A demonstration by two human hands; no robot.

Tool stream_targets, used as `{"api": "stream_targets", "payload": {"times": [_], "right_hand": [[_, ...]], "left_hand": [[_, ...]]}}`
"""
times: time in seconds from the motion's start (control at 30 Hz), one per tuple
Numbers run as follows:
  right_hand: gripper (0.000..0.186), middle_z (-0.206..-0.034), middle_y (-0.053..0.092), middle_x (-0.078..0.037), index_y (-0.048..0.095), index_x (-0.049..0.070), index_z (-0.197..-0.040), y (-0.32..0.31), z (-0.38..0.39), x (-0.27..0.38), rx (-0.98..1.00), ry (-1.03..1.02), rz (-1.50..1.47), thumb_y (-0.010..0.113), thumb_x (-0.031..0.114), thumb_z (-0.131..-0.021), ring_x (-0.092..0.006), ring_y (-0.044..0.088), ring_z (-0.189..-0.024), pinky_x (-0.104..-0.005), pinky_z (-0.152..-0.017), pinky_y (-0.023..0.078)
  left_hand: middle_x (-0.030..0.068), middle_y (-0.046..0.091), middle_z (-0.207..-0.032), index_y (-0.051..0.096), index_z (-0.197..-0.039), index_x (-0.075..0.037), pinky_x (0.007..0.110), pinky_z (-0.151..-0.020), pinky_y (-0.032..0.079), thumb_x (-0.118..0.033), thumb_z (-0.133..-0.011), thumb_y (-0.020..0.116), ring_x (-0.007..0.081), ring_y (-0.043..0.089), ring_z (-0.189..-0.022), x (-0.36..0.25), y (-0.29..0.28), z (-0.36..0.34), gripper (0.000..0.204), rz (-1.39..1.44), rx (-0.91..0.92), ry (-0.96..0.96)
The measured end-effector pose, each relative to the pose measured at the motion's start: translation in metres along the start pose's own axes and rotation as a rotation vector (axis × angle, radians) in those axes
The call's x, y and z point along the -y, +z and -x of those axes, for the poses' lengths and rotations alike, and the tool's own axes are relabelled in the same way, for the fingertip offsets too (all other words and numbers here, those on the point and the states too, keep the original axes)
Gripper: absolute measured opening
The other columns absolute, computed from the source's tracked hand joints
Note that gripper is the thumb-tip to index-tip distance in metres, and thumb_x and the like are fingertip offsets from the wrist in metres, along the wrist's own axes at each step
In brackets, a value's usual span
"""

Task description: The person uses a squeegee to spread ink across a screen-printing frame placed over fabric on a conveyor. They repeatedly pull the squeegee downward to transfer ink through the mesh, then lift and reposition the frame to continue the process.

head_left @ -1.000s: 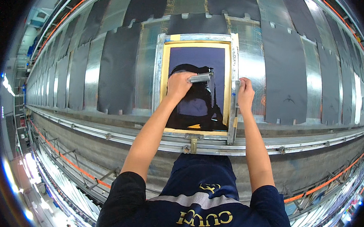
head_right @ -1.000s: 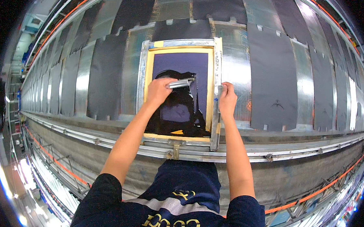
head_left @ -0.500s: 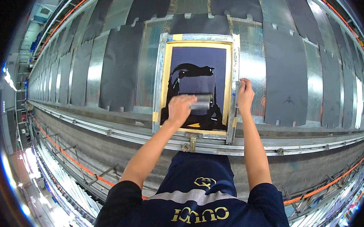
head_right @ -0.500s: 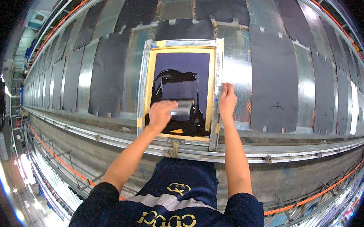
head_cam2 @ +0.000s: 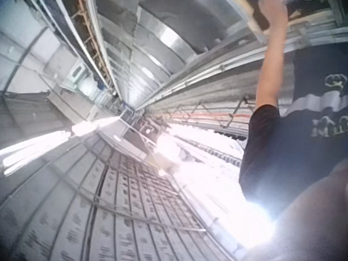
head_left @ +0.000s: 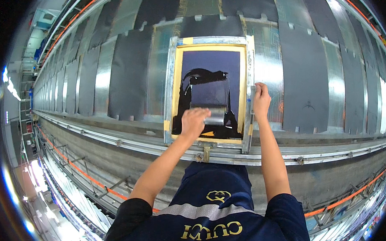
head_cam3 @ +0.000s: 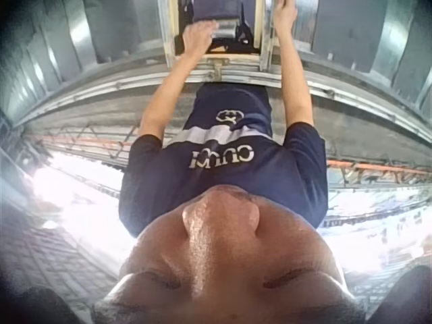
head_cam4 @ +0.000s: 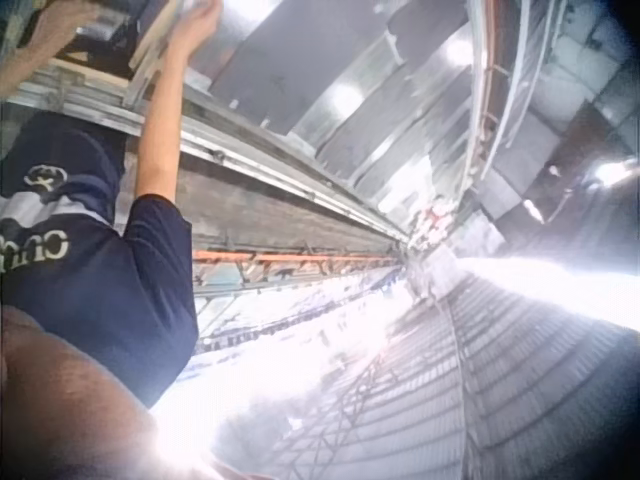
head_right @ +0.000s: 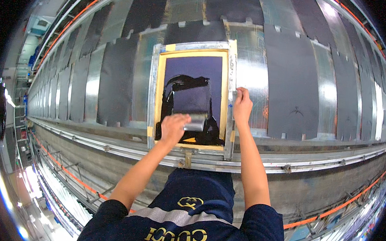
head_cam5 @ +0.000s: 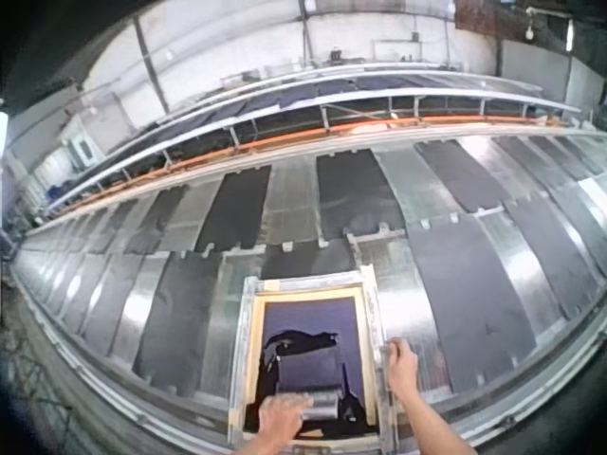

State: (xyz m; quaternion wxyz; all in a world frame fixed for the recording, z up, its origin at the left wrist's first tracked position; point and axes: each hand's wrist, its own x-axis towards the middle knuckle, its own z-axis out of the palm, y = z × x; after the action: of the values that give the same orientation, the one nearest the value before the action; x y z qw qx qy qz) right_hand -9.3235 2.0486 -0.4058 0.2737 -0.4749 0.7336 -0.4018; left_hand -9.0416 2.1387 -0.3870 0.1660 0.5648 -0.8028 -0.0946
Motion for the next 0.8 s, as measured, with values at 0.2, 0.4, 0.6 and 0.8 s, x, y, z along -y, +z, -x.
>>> {"api": "stream_targets", "payload": {"times": [0.2, 0.4, 0.6, 0.8], "right_hand": [[0.020, -0.070, 0.062, -0.020, 0.066, 0.005, -0.111, 0.000, -0.002, 0.002, -0.003, -0.015, -0.024, 0.053, 0.020, -0.107, -0.0349, 0.057, -0.061, -0.0463, -0.064, 0.045], [0.017, -0.073, 0.063, -0.023, 0.066, 0.006, -0.111, 0.004, 0.004, -0.001, 0.030, -0.007, -0.030, 0.053, 0.017, -0.107, -0.0412, 0.059, -0.063, -0.0483, -0.062, 0.045], [0.016, -0.071, 0.063, -0.023, 0.068, 0.006, -0.110, 0.003, 0.000, -0.009, -0.018, -0.012, -0.055, 0.056, 0.017, -0.105, -0.0399, 0.062, -0.063, -0.0481, -0.061, 0.046], [0.019, -0.083, 0.068, -0.020, 0.069, 0.007, -0.112, 0.008, -0.012, -0.026, 0.024, -0.012, -0.066, 0.056, 0.019, -0.104, -0.0326, 0.062, -0.071, -0.0429, -0.073, 0.051]], "left_hand": [[0.0056, 0.079, -0.105, 0.082, -0.098, -0.014, 0.040, -0.082, 0.059, 0.005, -0.077, 0.065, 0.0283, 0.074, -0.096, 0.014, -0.011, -0.058, 0.033, 0.173, -0.072, -0.076], [0.0086, 0.078, -0.103, 0.083, -0.100, -0.018, 0.043, -0.080, 0.058, -0.010, -0.084, 0.069, 0.0318, 0.074, -0.093, 0.033, -0.014, -0.138, 0.023, 0.059, 0.057, -0.207], [0.0031, 0.079, -0.104, 0.082, -0.098, -0.016, 0.041, -0.080, 0.058, 0.000, -0.078, 0.068, 0.0252, 0.074, -0.097, 0.009, -0.001, -0.068, 0.029, 0.012, 0.020, -0.046], [-0.0024, 0.077, -0.117, 0.078, -0.107, -0.017, 0.041, -0.092, 0.052, 0.000, -0.079, 0.066, 0.0200, 0.070, -0.113, -0.010, -0.008, 0.025, 0.035, 0.125, 0.033, -0.013]]}}
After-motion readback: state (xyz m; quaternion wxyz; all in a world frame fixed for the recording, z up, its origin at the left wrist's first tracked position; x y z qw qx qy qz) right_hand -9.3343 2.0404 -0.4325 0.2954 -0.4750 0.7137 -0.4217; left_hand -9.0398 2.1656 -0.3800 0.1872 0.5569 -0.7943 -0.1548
